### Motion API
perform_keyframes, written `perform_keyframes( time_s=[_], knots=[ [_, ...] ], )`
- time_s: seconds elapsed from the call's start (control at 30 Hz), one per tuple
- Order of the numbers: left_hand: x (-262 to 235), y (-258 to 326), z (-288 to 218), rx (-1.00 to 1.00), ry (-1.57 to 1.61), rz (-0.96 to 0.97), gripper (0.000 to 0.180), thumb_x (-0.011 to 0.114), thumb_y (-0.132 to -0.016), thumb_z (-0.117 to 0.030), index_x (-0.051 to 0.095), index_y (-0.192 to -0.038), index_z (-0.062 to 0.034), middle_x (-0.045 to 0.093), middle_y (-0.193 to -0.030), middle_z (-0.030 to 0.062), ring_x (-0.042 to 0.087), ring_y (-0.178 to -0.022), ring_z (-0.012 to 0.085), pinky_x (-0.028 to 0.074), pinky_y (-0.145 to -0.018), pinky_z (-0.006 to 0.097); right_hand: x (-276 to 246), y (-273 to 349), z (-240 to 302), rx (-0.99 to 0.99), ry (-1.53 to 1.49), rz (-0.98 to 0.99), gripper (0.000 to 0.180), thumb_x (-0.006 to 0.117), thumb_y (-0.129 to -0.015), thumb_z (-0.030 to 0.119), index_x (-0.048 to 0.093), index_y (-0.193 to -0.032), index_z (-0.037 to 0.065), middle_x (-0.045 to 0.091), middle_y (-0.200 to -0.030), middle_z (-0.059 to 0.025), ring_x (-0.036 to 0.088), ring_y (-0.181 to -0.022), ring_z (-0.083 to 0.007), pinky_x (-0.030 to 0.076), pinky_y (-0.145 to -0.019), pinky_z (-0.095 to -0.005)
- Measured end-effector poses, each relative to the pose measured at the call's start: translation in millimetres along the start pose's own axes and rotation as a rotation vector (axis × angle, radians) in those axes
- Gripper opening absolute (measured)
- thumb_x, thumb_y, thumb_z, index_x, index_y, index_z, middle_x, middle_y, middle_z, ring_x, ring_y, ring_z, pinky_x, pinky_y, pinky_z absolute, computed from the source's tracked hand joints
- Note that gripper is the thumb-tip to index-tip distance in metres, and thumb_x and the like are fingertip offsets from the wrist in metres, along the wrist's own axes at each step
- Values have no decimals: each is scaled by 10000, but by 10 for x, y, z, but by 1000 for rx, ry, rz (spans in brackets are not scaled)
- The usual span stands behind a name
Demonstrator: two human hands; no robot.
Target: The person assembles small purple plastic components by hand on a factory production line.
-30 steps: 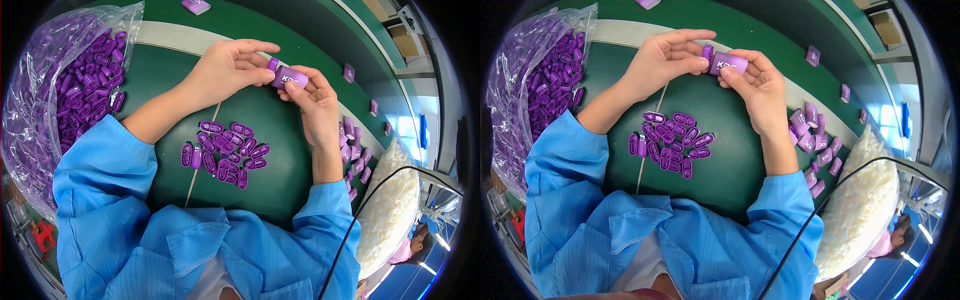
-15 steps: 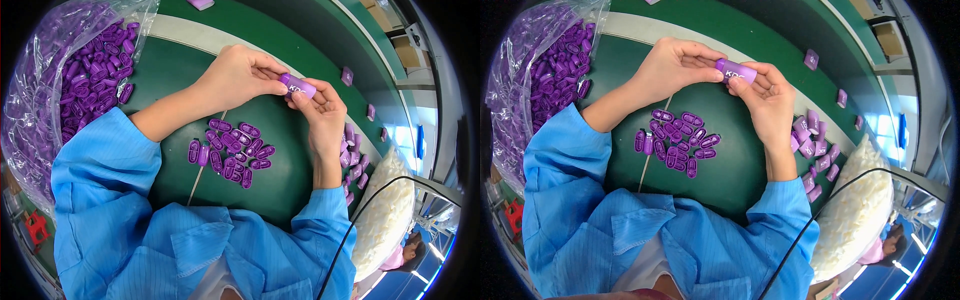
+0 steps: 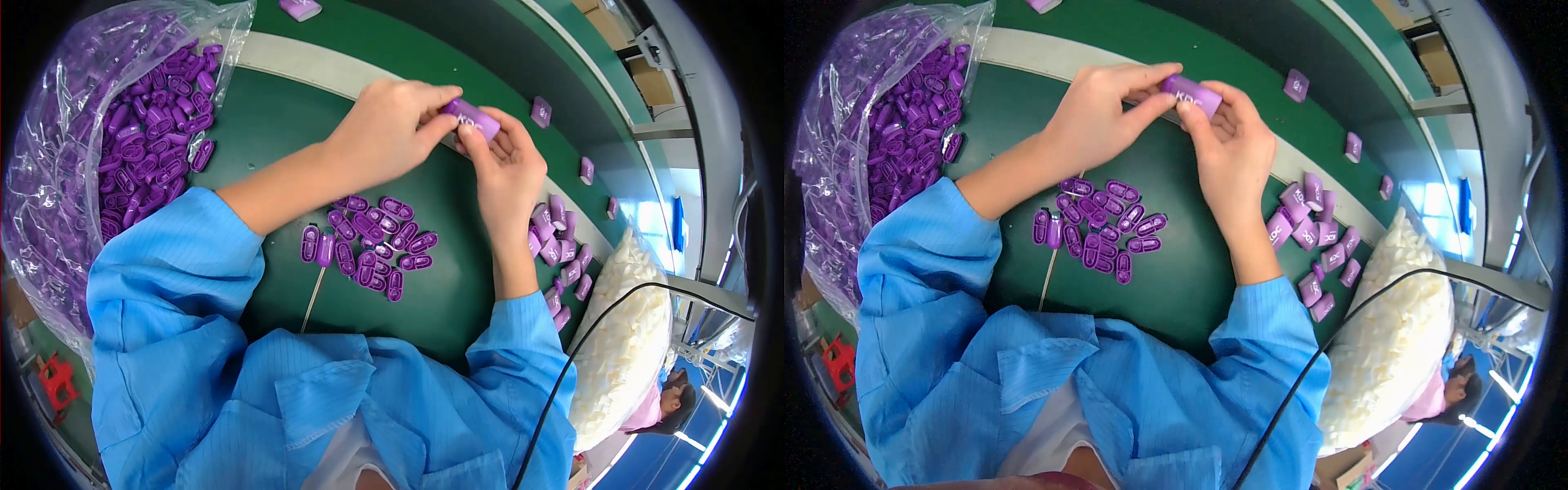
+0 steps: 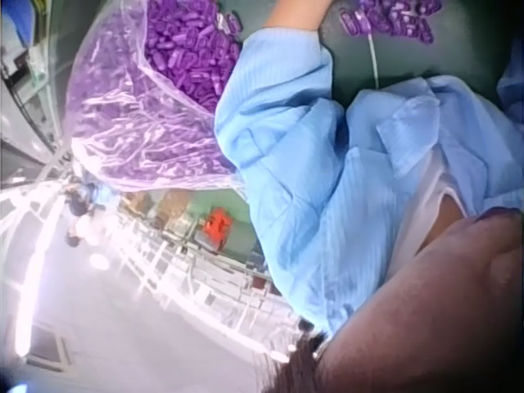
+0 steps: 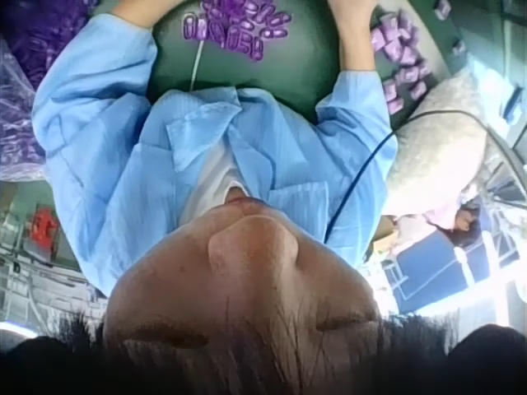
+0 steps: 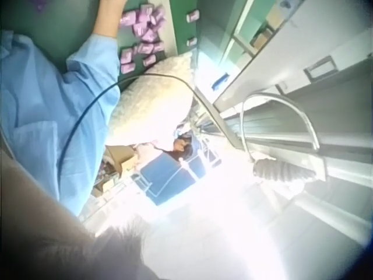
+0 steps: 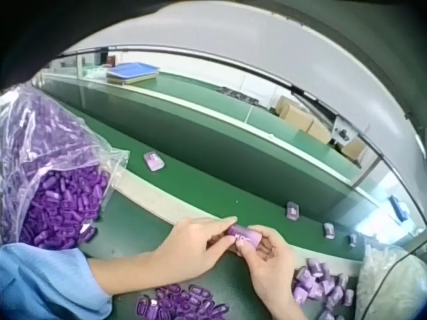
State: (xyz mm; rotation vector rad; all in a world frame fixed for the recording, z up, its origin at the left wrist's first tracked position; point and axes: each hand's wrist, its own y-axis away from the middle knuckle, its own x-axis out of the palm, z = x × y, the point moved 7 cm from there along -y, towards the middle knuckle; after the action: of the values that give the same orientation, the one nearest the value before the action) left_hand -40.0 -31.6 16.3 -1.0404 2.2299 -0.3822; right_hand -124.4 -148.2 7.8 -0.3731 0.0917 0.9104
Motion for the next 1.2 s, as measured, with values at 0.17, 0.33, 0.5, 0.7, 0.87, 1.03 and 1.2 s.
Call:
perform_keyframes(
  time_s=[0.17,0.33,0.5,0.7,0.87,1.03,1.2],
  knots=[
    [16,-434,664,-390,194,174,317,618,-799,-126,596,-1078,23,658,-924,148,636,-842,163,497,-764,273,-22,-548,-69,16,316,94,366,636,-804,269,599,-1028,-19,649,-859,-127,606,-710,-160,481,-669,-270],
    [-234,-695,851,-359,-154,54,274,631,-726,-171,657,-946,-10,665,-871,146,640,-820,266,496,-761,325,-726,-1121,-322,-44,1206,-83,516,549,-808,462,611,-1057,14,604,-1043,-198,568,-985,-354,447,-852,-414],
    [-336,-650,762,-121,-513,19,220,579,-777,-136,650,-910,25,618,-904,198,586,-882,320,454,-812,368,-790,-1241,-625,185,1235,112,530,601,-762,479,620,-1018,16,618,-999,-196,592,-948,-325,457,-845,-389],
    [-260,167,-7,-134,-267,715,140,630,-732,-90,633,-851,-15,590,-827,115,593,-743,277,478,-683,364,-563,-608,-217,168,318,55,430,736,-712,187,527,-1018,-31,630,-812,-117,600,-695,-161,491,-592,-244],
    [-389,614,-174,24,-279,535,145,672,-686,-68,621,-806,-4,581,-825,119,586,-737,280,476,-662,355,79,152,-121,559,-425,414,338,632,-826,147,512,-1093,-21,617,-894,-73,600,-771,-128,539,-650,-233],
    [-230,420,-187,-81,-208,510,156,661,-706,-44,601,-842,3,593,-749,105,591,-648,230,478,-585,317,233,322,-168,567,-578,440,252,606,-847,136,527,-1041,-4,622,-872,-61,597,-746,-112,521,-646,-215],
    [85,147,255,-536,416,462,173,629,-816,-141,580,-951,-46,604,-722,41,559,-600,84,438,-515,215,194,211,-255,532,-624,327,206,584,-859,112,528,-1022,-1,617,-897,-69,593,-742,-103,506,-669,-213]
  ],
)
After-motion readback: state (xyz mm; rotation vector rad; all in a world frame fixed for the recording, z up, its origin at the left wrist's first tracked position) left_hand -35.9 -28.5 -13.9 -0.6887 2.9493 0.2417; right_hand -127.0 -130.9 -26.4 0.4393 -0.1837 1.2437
